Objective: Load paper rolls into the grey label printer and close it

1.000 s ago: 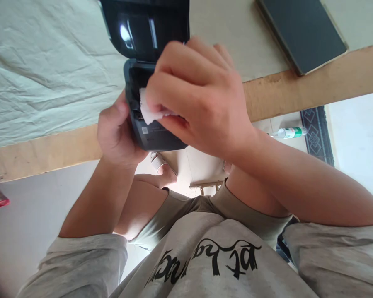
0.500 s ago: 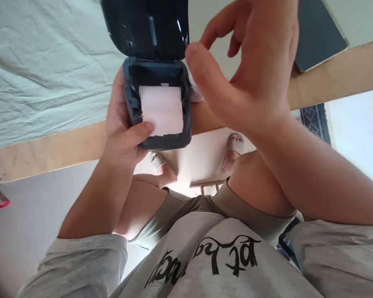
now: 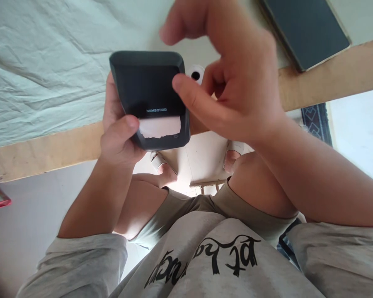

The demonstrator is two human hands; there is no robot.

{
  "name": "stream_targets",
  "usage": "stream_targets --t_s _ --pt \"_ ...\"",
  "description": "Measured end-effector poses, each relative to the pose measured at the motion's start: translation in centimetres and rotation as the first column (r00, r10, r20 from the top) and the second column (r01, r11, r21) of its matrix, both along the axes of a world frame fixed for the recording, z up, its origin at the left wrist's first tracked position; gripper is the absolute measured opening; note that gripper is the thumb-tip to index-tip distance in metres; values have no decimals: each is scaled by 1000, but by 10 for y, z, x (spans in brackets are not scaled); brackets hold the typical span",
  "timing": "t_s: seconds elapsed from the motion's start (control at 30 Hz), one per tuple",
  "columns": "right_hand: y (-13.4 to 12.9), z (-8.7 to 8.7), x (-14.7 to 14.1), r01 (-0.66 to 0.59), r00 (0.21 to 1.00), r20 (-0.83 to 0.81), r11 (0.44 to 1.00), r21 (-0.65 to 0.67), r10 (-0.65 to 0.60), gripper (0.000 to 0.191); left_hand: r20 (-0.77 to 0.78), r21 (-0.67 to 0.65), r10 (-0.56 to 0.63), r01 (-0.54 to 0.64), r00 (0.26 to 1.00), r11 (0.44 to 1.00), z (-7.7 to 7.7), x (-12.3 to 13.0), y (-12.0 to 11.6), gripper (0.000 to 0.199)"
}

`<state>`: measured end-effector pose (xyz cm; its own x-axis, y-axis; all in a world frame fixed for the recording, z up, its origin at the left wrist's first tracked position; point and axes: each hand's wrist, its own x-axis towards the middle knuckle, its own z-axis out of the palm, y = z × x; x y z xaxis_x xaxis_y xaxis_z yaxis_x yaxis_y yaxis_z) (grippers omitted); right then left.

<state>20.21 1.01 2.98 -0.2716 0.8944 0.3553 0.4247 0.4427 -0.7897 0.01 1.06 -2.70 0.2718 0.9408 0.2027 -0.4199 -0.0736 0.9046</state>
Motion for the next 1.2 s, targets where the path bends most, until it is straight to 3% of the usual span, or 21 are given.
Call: stream_targets --t_s 0.1,0.23,0.4,0.57,0.67,0.77,0.83,0.97,1.1,1.2 --pt "0 -4 -5 -136 989 84 983 125 126 35 -33 -86 24 -27 999 996 11 3 -5 39" --pt "0 -7 -11 -232 973 3 971 55 232 33 -105 -82 -1 -7 995 997 15 1 -7 38" --pt "-1 -8 -14 -235 972 12 967 100 235 30 -103 -92 -32 23 994 996 13 -3 -6 39" --pt "-4 -10 -16 -243 970 21 952 186 244 28 -113 -30 -81 78 990 996 16 -7 -8 56" --pt "-7 -10 -17 -229 973 41 954 194 225 27 -135 -69 -74 65 988 996 18 -9 -8 48" --pt "-7 -10 -16 -223 975 52 955 194 217 29 -78 6 -137 137 988 990 12 -11 -3 45" --pt "-6 -10 -14 -230 973 68 955 186 221 30 -95 -13 -116 115 989 993 4 -11 2 44" --pt "-3 -11 -12 -236 970 104 954 185 219 30 -58 99 -118 124 991 987 -5 -10 8 48" --pt "-3 -11 -11 -208 975 122 959 191 187 29 -51 3 -85 85 995 996 0 -5 5 38" --pt "-4 -11 -11 -196 974 151 964 180 169 29 -65 26 -76 78 995 997 8 -1 2 42"
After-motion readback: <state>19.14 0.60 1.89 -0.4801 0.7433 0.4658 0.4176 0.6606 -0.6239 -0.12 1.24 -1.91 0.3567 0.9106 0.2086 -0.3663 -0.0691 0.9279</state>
